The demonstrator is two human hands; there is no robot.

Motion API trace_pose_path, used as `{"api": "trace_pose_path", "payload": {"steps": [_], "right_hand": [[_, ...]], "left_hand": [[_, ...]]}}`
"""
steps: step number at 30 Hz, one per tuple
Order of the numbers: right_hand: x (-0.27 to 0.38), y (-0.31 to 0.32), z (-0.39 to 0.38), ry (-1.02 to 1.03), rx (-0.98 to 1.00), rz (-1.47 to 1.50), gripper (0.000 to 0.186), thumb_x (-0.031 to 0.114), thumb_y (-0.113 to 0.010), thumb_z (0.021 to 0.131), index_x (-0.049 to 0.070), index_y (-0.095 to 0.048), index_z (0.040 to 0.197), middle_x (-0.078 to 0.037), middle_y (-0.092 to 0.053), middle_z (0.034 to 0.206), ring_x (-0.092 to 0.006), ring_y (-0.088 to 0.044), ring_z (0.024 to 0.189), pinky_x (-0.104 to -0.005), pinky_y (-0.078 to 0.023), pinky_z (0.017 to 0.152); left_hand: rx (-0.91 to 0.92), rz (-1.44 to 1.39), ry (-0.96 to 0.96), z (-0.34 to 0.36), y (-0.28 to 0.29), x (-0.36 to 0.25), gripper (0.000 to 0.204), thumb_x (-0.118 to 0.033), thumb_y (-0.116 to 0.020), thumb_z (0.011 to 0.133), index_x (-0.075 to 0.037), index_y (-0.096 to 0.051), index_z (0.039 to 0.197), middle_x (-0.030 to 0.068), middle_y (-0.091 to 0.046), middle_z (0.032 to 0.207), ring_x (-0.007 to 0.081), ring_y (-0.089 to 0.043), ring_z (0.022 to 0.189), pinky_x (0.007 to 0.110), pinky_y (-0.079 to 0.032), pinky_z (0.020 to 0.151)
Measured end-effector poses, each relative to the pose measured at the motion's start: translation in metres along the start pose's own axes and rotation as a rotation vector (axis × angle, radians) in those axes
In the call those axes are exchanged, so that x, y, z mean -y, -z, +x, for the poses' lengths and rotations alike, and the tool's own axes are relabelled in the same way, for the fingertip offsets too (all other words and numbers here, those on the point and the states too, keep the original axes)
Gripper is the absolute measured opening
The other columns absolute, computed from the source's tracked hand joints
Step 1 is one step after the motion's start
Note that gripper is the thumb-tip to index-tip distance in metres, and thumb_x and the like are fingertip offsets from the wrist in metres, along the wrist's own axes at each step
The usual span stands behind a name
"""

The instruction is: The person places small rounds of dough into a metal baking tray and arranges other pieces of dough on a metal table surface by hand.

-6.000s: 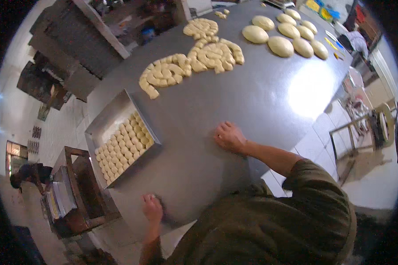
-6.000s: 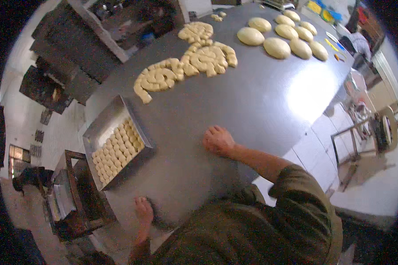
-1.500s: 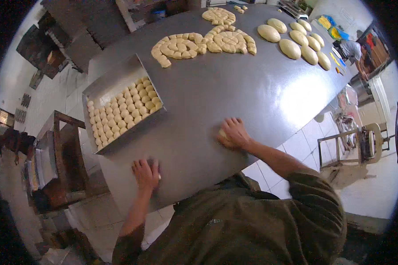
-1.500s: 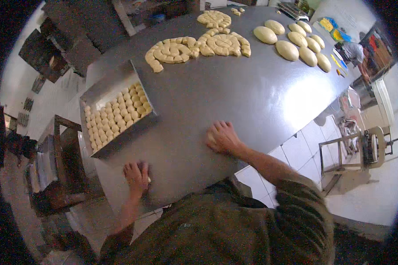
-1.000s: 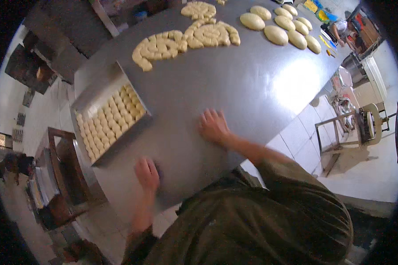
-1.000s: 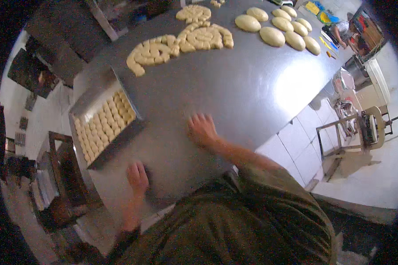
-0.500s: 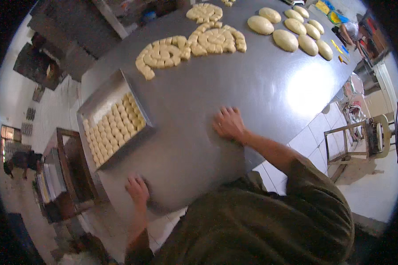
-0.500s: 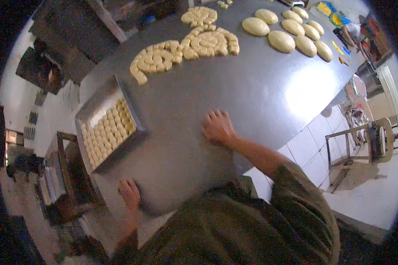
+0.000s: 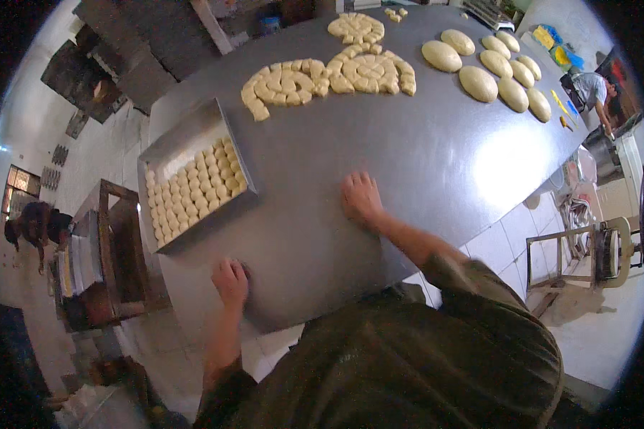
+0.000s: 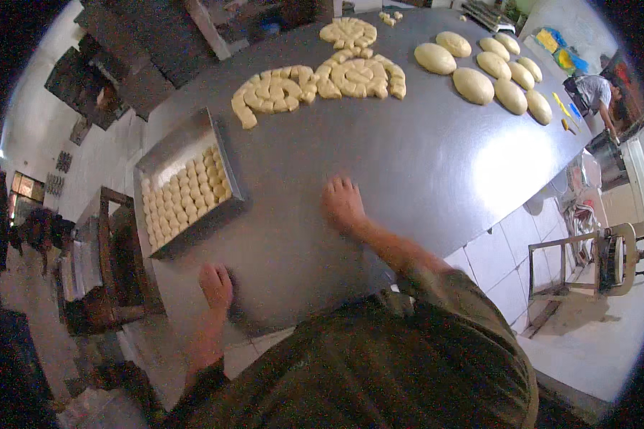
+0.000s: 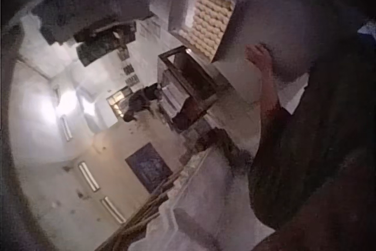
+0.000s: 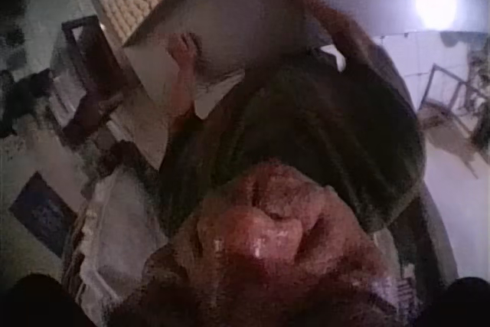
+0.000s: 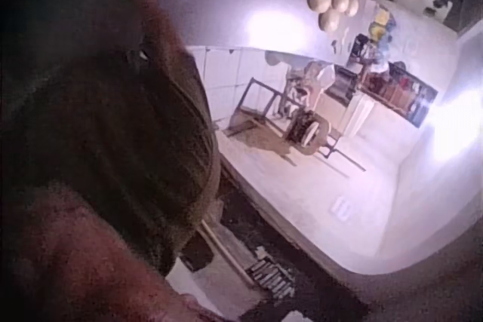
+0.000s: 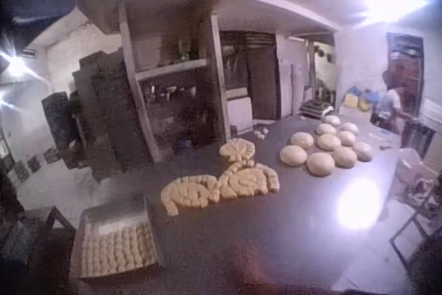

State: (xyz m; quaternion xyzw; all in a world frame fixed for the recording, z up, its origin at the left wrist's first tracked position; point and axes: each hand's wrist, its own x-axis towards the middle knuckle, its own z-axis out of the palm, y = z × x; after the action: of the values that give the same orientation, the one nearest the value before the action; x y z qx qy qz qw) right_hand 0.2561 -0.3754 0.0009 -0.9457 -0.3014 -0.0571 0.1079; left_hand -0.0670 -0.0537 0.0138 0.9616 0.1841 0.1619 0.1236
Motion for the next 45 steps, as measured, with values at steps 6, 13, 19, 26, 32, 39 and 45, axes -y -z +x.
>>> {"api": "trace_pose_path", "payload": {"steps": [6, 13, 19, 26, 32, 39, 45], "right_hand": [[-0.052, 0.018, 0.004, -0.053, -0.01, 0.057, 0.022, 0.023, -0.062, 0.097, 0.003, -0.068, 0.104, -0.019, -0.066, 0.116, -0.0375, -0.06, 0.112, -0.0491, -0.048, 0.098], [-0.024, 0.023, -0.063, 0.031, -0.231, 0.277, 0.016, 0.018, -0.066, 0.093, 0.008, -0.073, 0.104, -0.015, -0.073, 0.099, -0.034, -0.069, 0.097, -0.0463, -0.054, 0.087], [0.18, -0.015, -0.004, 0.218, 0.145, 0.672, 0.04, 0.034, -0.079, 0.091, 0.004, -0.073, 0.116, -0.013, -0.077, 0.087, -0.03, -0.074, 0.078, -0.0423, -0.059, 0.074], [0.411, -0.019, 0.038, 0.262, 0.727, 0.917, 0.049, 0.043, -0.078, 0.088, 0.01, -0.071, 0.124, -0.021, -0.073, 0.119, -0.0381, -0.069, 0.114, -0.0479, -0.056, 0.095], [0.501, -0.064, 0.316, 0.305, -0.353, 0.728, 0.046, 0.043, -0.082, 0.084, 0.006, -0.079, 0.112, -0.014, -0.079, 0.097, -0.0301, -0.076, 0.085, -0.0438, -0.058, 0.078], [0.567, -0.125, 0.417, -0.07, 0.384, 0.664, 0.067, 0.062, -0.077, 0.084, 0.008, -0.075, 0.123, -0.02, -0.076, 0.118, -0.0316, -0.073, 0.109, -0.0432, -0.056, 0.091], [0.513, -0.068, 0.382, 0.284, 0.02, 0.873, 0.077, 0.068, -0.062, 0.094, 0.008, -0.061, 0.142, -0.022, -0.062, 0.144, -0.0394, -0.061, 0.129, -0.0471, -0.051, 0.105]], "left_hand": [[0.045, 0.084, 0.157, 0.02, 0.009, 0.043, 0.019, -0.016, -0.06, 0.1, -0.001, -0.059, 0.11, 0.0243, -0.062, 0.111, 0.0456, -0.059, 0.102, 0.054, -0.046, 0.089], [-0.388, -0.254, 0.169, 0.009, 0.065, 0.082, 0.053, -0.032, -0.051, 0.109, 0.003, -0.048, 0.149, 0.0273, -0.051, 0.15, 0.0438, -0.047, 0.14, 0.054, -0.038, 0.113], [-0.067, 0.202, 0.951, 0.049, 0.034, 0.201, 0.076, -0.056, -0.044, 0.108, 0.002, -0.038, 0.158, 0.0267, -0.043, 0.158, 0.0424, -0.044, 0.145, 0.057, -0.034, 0.118], [-0.008, 0.324, 0.867, 0.068, 0.047, 0.171, 0.088, -0.061, -0.052, 0.102, -0.001, -0.031, 0.163, 0.0233, -0.042, 0.159, 0.0387, -0.044, 0.143, 0.056, -0.039, 0.112], [0.035, 0.249, 0.908, 0.079, 0.058, 0.162, 0.093, -0.062, -0.054, 0.1, 0.0, -0.027, 0.164, 0.0246, -0.039, 0.16, 0.0396, -0.042, 0.145, 0.057, -0.038, 0.113], [0.06, 0.205, 0.886, 0.068, 0.066, 0.186, 0.095, -0.065, -0.052, 0.1, 0.0, -0.025, 0.165, 0.0252, -0.035, 0.163, 0.0396, -0.038, 0.148, 0.059, -0.037, 0.114], [0.094, 0.161, 0.86, 0.086, 0.054, 0.183, 0.096, -0.065, -0.052, 0.1, 0.002, -0.028, 0.163, 0.0247, -0.045, 0.159, 0.0405, -0.046, 0.144, 0.053, -0.038, 0.117]]}}
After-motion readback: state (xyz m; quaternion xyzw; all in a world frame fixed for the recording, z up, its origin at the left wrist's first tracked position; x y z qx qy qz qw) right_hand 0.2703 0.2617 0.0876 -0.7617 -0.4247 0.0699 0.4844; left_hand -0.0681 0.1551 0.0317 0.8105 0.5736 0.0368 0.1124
